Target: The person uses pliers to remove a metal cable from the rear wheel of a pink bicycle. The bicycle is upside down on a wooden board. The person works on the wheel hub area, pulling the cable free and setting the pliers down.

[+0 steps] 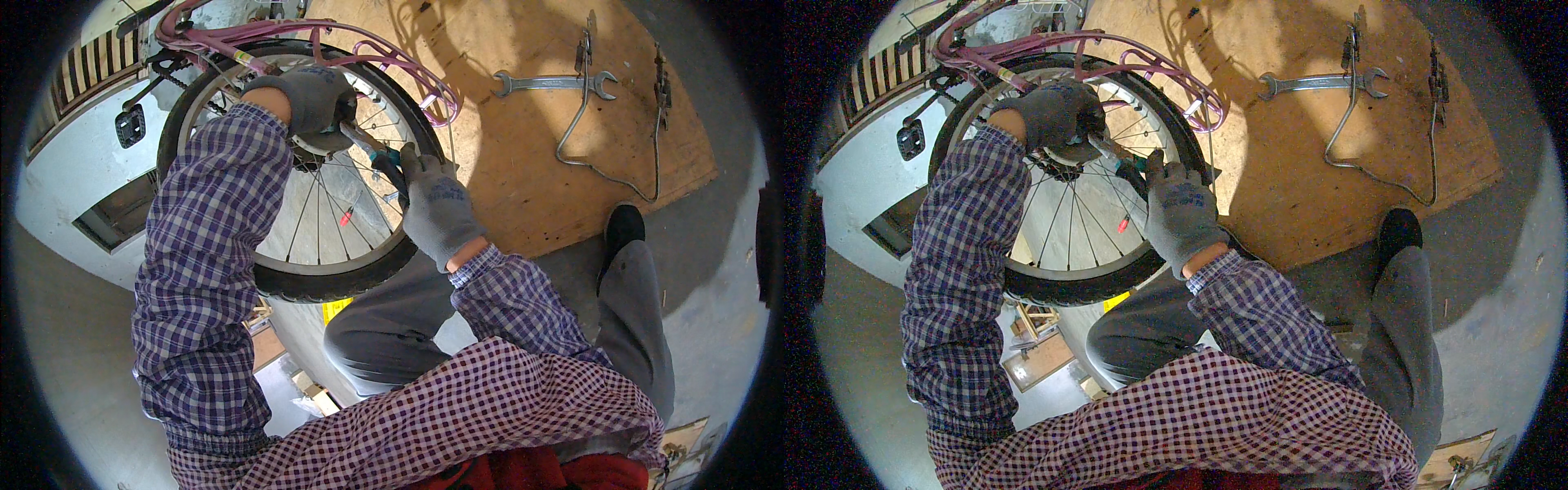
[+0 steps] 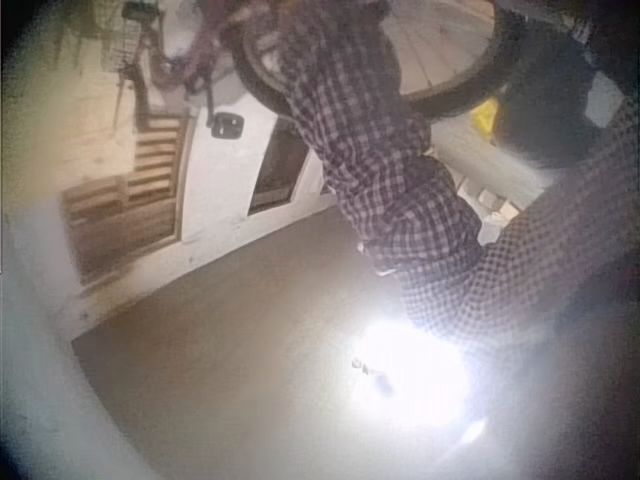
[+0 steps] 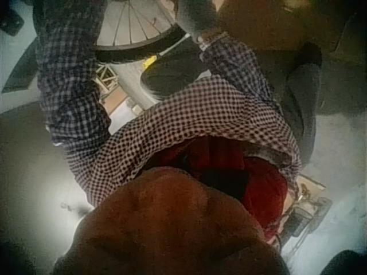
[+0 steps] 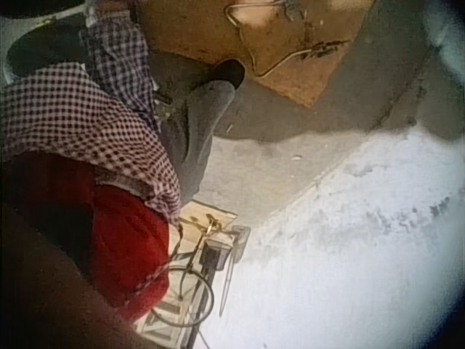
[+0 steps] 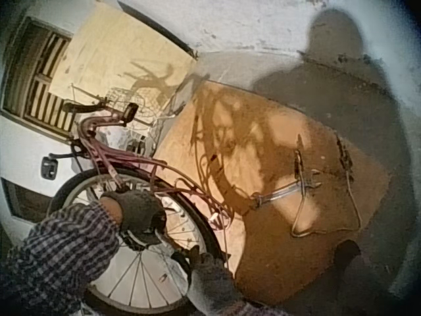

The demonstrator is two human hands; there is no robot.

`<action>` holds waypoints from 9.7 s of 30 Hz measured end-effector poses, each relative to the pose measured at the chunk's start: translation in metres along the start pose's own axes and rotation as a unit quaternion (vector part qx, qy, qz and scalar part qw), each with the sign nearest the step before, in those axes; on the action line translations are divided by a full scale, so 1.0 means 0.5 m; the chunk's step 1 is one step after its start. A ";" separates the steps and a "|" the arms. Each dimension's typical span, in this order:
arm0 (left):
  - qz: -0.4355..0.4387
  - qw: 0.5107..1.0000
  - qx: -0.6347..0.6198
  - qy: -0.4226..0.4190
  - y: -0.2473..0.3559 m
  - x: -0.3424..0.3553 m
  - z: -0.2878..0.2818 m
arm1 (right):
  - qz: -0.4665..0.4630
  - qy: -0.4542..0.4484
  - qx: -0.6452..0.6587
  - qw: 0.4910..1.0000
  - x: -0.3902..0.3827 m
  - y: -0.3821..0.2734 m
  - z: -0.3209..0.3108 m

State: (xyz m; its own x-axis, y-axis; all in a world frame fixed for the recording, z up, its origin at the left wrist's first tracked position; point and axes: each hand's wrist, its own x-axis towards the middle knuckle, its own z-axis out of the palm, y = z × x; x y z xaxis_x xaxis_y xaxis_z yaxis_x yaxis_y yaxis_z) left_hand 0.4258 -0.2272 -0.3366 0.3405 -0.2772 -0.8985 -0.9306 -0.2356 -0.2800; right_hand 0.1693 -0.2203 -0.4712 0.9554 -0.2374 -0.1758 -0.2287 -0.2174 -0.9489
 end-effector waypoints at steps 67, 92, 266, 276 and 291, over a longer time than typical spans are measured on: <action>-0.029 0.998 0.016 0.054 0.002 -0.012 0.004 | 0.043 -0.089 0.207 0.973 0.007 0.087 -0.004; -0.020 0.999 -0.016 0.032 0.006 -0.011 0.000 | -0.024 0.050 0.044 0.997 0.009 -0.008 -0.005; -0.057 0.998 -0.009 -0.011 0.036 -0.028 -0.034 | 0.074 -0.225 0.326 0.915 0.035 0.084 -0.042; 0.016 0.999 0.009 0.039 -0.007 -0.010 0.002 | -0.028 -0.058 0.095 0.993 0.009 0.063 -0.010; 0.026 1.000 -0.014 -0.003 -0.018 0.004 0.003 | -0.094 0.074 -0.041 0.992 0.006 0.045 -0.007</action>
State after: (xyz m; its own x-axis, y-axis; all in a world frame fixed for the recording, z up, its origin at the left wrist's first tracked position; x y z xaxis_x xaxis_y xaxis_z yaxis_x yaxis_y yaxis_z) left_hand 0.4345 -0.2244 -0.3361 0.2910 -0.2838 -0.9136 -0.9428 -0.2475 -0.2234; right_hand 0.1662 -0.2294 -0.4920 0.9457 -0.3213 0.0483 -0.0694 -0.3451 -0.9360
